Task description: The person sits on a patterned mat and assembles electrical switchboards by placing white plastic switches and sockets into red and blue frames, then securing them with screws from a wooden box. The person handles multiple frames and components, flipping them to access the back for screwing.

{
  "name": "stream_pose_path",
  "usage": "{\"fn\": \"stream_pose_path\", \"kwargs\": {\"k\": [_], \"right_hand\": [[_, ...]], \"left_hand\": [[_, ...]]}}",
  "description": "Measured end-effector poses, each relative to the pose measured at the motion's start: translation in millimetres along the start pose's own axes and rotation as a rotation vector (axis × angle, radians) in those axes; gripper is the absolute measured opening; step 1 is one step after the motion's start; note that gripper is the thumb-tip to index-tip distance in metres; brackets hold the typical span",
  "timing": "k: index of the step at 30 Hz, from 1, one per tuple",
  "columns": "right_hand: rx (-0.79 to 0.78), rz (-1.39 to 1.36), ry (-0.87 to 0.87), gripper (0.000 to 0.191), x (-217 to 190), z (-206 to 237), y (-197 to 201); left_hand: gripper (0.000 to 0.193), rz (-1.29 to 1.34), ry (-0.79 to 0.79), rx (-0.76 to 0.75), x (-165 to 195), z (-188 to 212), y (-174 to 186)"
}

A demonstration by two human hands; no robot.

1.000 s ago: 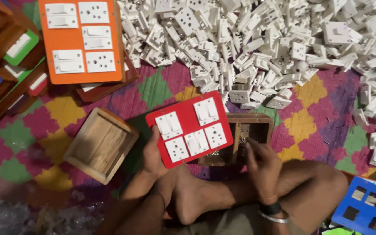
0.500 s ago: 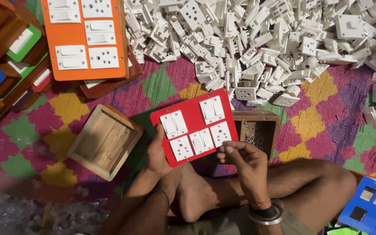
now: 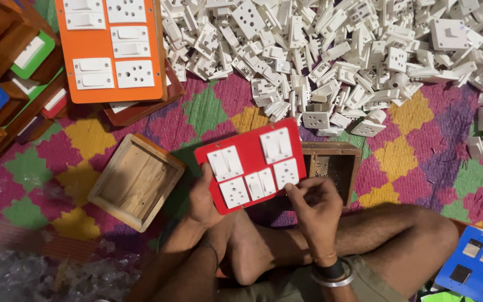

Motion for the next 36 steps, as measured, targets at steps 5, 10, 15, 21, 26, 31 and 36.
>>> {"fn": "stream_pose_path", "kwargs": {"k": [5,10,15,21,26,31,36], "right_hand": [[0.055,-0.042,0.015,0.022,-14.9,-4.7,29.2],[-0.078,0.947,0.397,0.014,-57.7,-15.6,31.4],[-0.084,0.915,0.323,0.015,-41.8,-7.7,40.6],[0.039,0.529,0.175,0.017,-34.9,-8.7,76.7],[-0.024,-0.266,-0.174,0.018,-16.1,-2.3,59.1],[-0.187,-0.204,-0.219,0.018,-41.2,-11.1,13.2],[-0.225,0.049,0.191,0.013,-90.2,-18.4,-17.8]], "left_hand": [[0.069,0.027,-0.037,0.054,11.5,1.4,-12.2],[0.068,0.005,-0.032,0.079,16.1,0.3,-17.4],[0.068,0.010,-0.009,0.102,7.7,6.2,-27.0],[0.069,-0.009,-0.001,0.094,3.7,9.0,-26.9],[0.069,-0.037,0.061,0.039,-8.0,8.4,-14.0],[0.069,-0.106,0.065,0.010,-8.8,4.4,-13.5],[0.065,-0.132,0.024,0.024,4.2,3.2,-14.4]]}}
Point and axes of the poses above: each hand's wrist, its own z-axis away from the middle knuckle, its own y-axis out of the back of the hand, x = y × z, the point moved 10 cm from there along -z, towards the middle knuckle, and after that the axes turned 7 degrees about -z, right-handed, at the moved point
